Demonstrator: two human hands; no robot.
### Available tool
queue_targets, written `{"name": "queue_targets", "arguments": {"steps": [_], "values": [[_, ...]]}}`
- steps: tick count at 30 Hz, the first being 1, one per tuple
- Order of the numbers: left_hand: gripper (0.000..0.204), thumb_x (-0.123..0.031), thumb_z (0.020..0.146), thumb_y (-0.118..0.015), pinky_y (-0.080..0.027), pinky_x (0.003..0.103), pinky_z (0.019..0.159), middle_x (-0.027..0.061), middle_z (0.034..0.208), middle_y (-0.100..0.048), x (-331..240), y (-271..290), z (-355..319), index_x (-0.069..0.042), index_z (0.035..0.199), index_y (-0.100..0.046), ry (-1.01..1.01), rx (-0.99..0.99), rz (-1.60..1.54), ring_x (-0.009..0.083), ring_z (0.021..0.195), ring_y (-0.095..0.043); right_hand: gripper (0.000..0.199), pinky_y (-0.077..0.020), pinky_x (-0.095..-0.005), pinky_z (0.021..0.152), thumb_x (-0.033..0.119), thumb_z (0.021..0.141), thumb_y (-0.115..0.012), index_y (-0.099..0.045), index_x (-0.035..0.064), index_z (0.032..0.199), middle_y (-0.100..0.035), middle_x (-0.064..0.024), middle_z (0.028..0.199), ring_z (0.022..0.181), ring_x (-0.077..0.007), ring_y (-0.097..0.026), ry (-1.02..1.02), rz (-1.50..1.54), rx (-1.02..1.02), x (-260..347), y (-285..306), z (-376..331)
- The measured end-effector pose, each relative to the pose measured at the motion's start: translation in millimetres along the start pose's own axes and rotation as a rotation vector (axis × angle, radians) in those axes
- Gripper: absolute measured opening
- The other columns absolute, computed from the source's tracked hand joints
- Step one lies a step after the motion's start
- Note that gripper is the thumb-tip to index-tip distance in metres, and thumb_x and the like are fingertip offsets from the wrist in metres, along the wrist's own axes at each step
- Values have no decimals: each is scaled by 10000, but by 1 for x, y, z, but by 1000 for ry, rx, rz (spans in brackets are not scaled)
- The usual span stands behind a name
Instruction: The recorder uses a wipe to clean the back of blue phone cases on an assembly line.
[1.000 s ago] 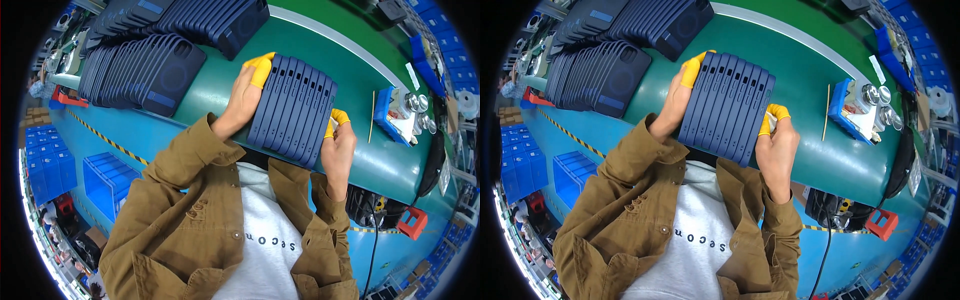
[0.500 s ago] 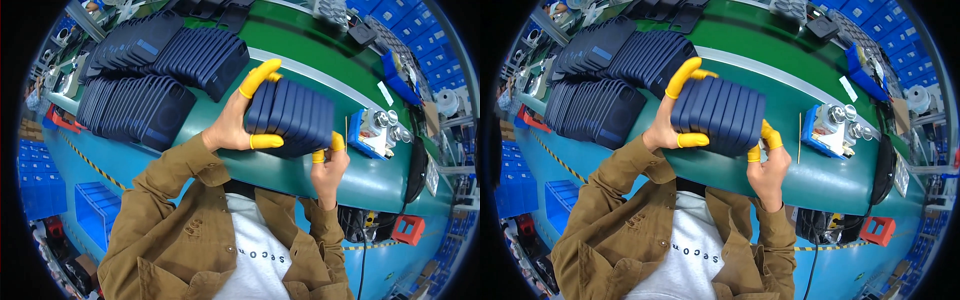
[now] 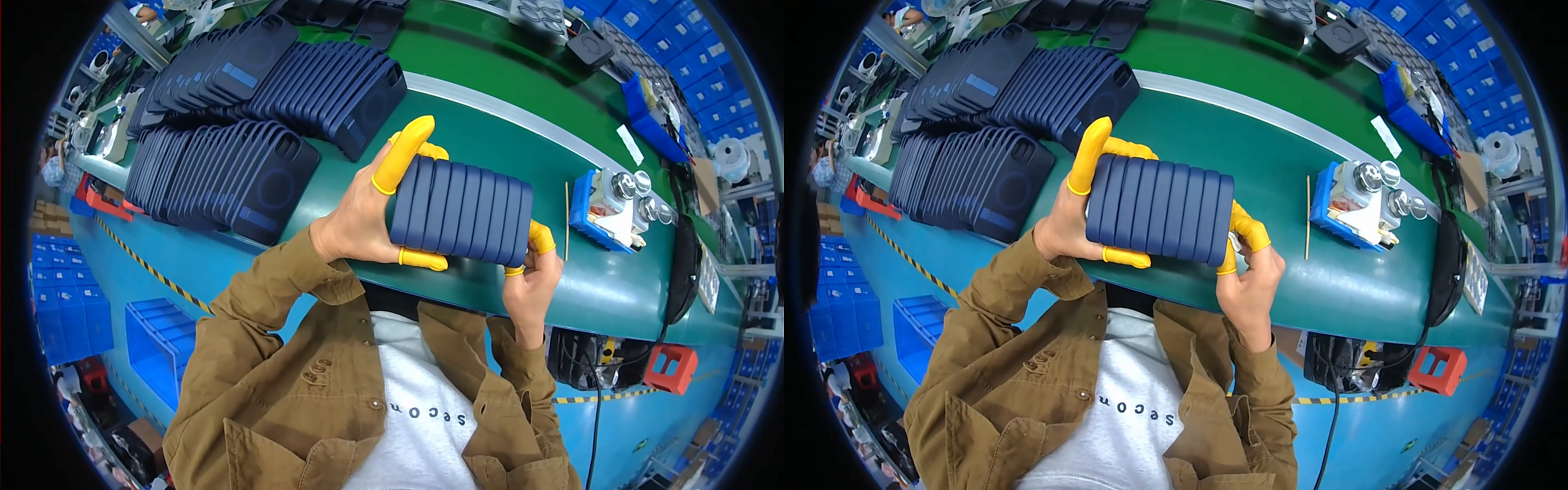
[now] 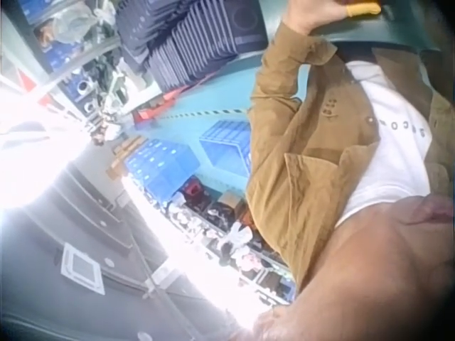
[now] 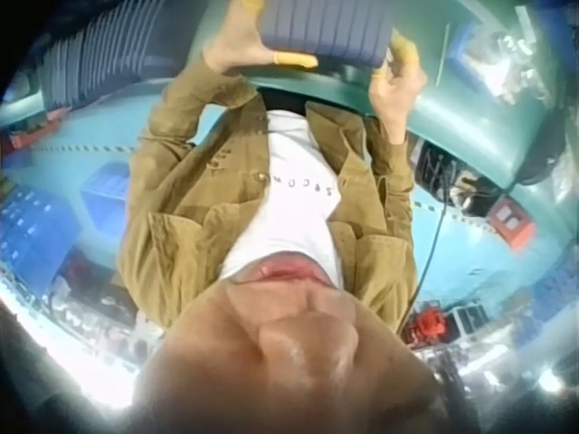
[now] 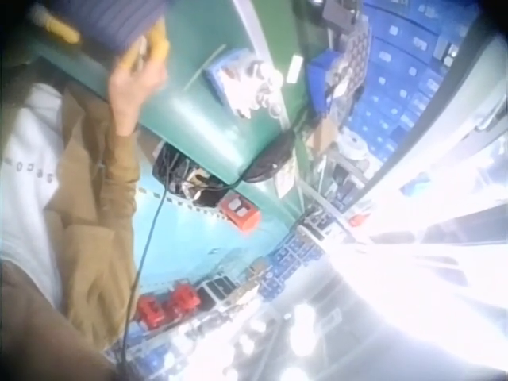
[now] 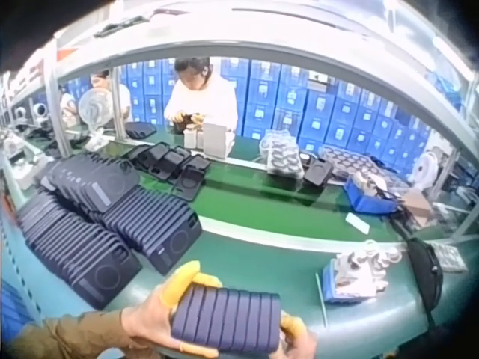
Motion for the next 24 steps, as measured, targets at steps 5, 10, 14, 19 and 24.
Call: {"name": "queue_targets", "arguments": {"steps": [5, 10, 14, 19, 24], "values": [[1388, -349, 554, -980, -430, 427, 1065, 201, 1443, -480, -12, 1, -7, 7, 1589, -126, 102, -89, -6, 364, 1201, -563, 249, -568, -310, 815, -22, 886, -663, -646, -68, 1130, -720, -142, 982, 901, -200, -715, -108, -29, -6, 5, 6, -5], [1315, -339, 599, -955, -438, 455, 1046, 217, 1473, -459, -26, 0, -20, 22, 1576, -152, 269, -31, 123, 389, 1237, -538, 265, -566, -312, 816, -32, 869, -658, -636, -69, 1130, -715, -141, 955, 896, -207, -718, -170, -15, 37, 16, 9, -16], [1076, -256, 694, -891, -498, 450, 946, 253, 1410, -490, -38, -8, -45, 44, 1521, -271, 376, 113, 359, 413, 1157, -577, 270, -542, -299, 839, -14, 872, -659, -625, -63, 1135, -716, -139, 970, 901, -194, -699, -201, 14, 69, 10, 12, -39], [857, -130, 749, -831, -506, 458, 976, 271, 1404, -484, -44, -15, -58, -30, 1486, -404, 154, -55, 404, 455, 1154, -583, 384, -477, -295, 937, 110, 933, -717, -566, -46, 1250, -639, -78, 1169, 1061, -144, -605, -152, 183, 60, -11, 1, -65], [968, -365, 665, -921, -398, 495, 1130, 276, 1578, -237, -7, -43, -90, -97, 1475, -463, 305, 81, 103, 467, 1418, -354, 211, -427, -304, 1018, 33, 970, -621, -570, -23, 1167, -592, -136, 1329, 1179, -165, -558, -229, 268, 18, -40, -9, -65]]}}
Point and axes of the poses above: each hand's wrist, its own z-axis towards the middle knuckle, its own y-axis out of the back of the hand, x = y × z, the point moved 10 cm from there along z, towards the middle knuckle
